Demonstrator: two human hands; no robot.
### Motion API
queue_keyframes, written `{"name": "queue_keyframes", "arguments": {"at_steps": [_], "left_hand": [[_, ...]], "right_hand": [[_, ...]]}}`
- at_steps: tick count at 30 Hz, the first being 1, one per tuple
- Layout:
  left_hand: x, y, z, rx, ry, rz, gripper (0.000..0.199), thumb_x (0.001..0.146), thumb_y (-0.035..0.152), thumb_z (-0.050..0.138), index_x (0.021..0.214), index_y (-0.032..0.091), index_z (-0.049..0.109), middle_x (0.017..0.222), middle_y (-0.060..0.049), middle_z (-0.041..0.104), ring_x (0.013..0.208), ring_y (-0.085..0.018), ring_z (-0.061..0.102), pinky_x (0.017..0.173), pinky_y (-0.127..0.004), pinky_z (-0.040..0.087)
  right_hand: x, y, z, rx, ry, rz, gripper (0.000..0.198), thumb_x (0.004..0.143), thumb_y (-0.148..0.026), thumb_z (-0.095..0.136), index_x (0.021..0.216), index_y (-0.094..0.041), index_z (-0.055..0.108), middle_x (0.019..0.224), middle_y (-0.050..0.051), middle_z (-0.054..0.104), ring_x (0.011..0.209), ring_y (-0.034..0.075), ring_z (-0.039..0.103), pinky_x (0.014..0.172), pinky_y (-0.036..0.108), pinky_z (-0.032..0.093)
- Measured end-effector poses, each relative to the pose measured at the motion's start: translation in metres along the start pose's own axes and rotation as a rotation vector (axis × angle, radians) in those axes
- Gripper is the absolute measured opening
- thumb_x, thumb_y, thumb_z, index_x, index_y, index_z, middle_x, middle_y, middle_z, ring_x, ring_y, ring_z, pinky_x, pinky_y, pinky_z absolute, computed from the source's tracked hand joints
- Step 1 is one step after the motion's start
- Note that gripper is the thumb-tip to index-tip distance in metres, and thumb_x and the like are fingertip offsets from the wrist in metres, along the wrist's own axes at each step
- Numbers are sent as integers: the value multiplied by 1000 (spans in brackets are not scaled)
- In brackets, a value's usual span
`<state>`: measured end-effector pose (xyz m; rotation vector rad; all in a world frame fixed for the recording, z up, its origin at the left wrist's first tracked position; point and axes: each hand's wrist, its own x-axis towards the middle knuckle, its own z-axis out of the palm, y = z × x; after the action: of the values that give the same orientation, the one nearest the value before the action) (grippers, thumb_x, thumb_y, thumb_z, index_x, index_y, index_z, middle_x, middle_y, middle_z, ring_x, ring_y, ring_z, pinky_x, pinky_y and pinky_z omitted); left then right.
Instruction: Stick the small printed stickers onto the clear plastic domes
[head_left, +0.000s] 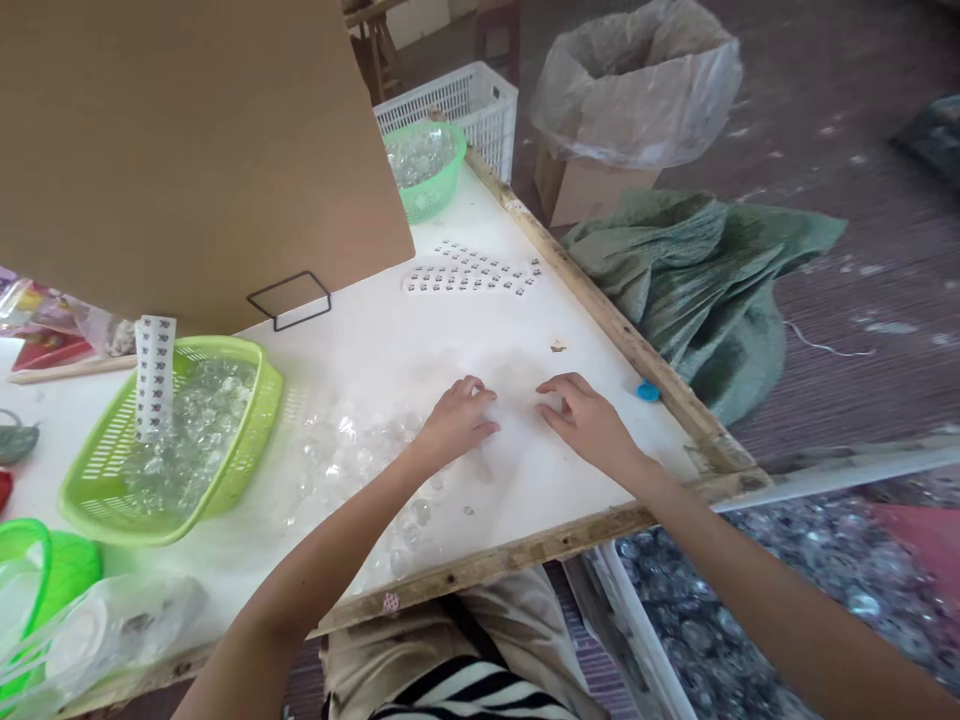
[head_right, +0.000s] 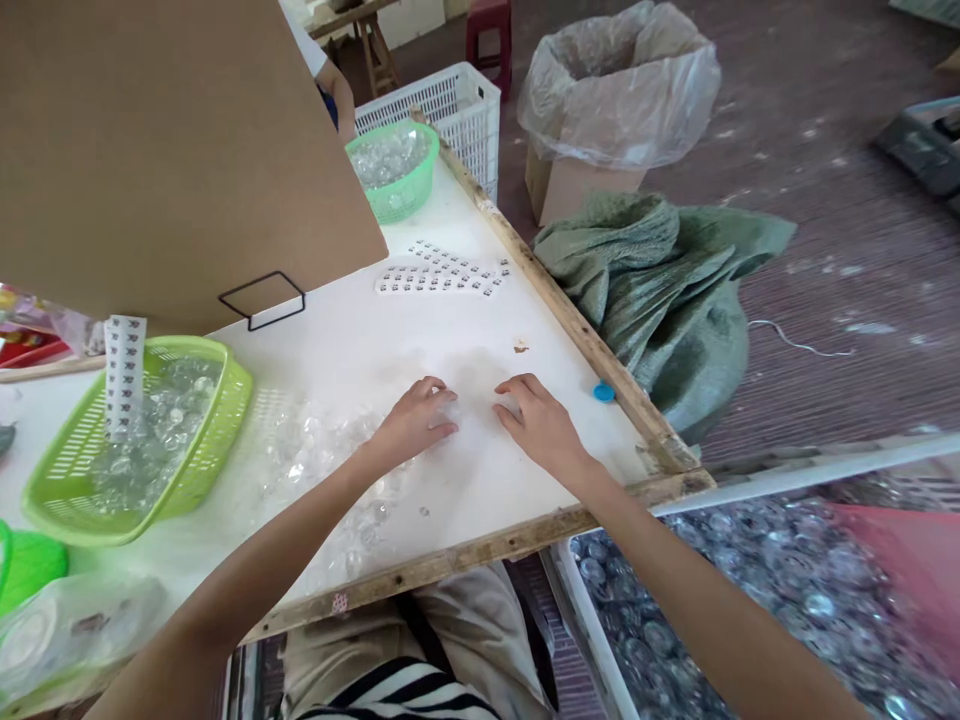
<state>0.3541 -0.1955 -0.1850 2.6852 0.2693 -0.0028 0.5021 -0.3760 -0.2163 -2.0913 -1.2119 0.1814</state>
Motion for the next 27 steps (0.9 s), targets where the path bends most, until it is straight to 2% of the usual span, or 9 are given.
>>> {"name": "queue_keyframes", "arguments": {"at_steps": [3, 5, 9, 11, 16, 19, 22, 27], "left_hand": [[-2, 4, -1, 138, -13, 44, 30, 90, 25, 66, 118, 21, 60, 126, -10, 54, 114, -28, 55, 99, -43, 47], [-4, 8, 0, 179, -19, 72, 27, 93, 23, 62, 119, 21, 59, 126, -9, 56, 115, -27, 54, 99, -42, 46], [-7, 15, 4, 211, -49, 149, 22, 97, 22, 55, 117, 19, 61, 123, -9, 59, 115, -27, 53, 100, -41, 44], [-7, 19, 7, 212, -59, 181, 21, 97, 25, 56, 116, 17, 62, 122, -10, 61, 115, -27, 53, 101, -41, 44], [-7, 25, 13, 197, -61, 210, 23, 95, 27, 60, 116, 17, 63, 122, -10, 61, 115, -27, 53, 100, -40, 44], [-9, 25, 15, 182, -43, 226, 24, 95, 29, 61, 116, 17, 63, 121, -11, 62, 115, -27, 53, 99, -40, 44], [-11, 21, 15, 150, -2, 250, 31, 95, 34, 61, 121, 18, 61, 124, -11, 62, 118, -28, 53, 100, -41, 43], [-18, 2, 6, 98, 109, 98, 31, 94, 23, 62, 124, 18, 59, 125, -11, 63, 118, -27, 54, 99, -42, 44]], "right_hand": [[3, 2, -9, -139, 41, -85, 19, 92, -24, 49, 105, -21, 63, 108, 10, 63, 95, 26, 62, 85, 40, 49], [-1, 13, -22, -280, 79, -99, 21, 93, -22, 47, 105, -20, 65, 111, 11, 64, 102, 29, 58, 90, 43, 46], [-21, 45, -53, -543, 133, -12, 27, 94, -21, 46, 111, -16, 66, 116, 12, 66, 101, 31, 56, 86, 44, 43], [-32, 57, -65, -600, 92, -12, 28, 94, -21, 46, 112, -15, 66, 114, 12, 68, 98, 30, 56, 83, 42, 43], [-54, 67, -79, -693, -26, -67, 26, 95, -24, 46, 98, -16, 70, 96, 12, 70, 91, 30, 57, 79, 42, 41], [-56, 66, -81, -680, -5, -64, 25, 95, -27, 47, 98, -16, 69, 95, 12, 69, 89, 30, 58, 78, 42, 41], [-48, 56, -73, -539, 23, -88, 23, 95, -29, 48, 101, -18, 68, 98, 11, 70, 93, 30, 60, 83, 42, 43], [-30, 12, -33, -251, -42, -260, 23, 98, -26, 48, 111, -20, 65, 115, 10, 69, 106, 26, 61, 90, 41, 45]]}}
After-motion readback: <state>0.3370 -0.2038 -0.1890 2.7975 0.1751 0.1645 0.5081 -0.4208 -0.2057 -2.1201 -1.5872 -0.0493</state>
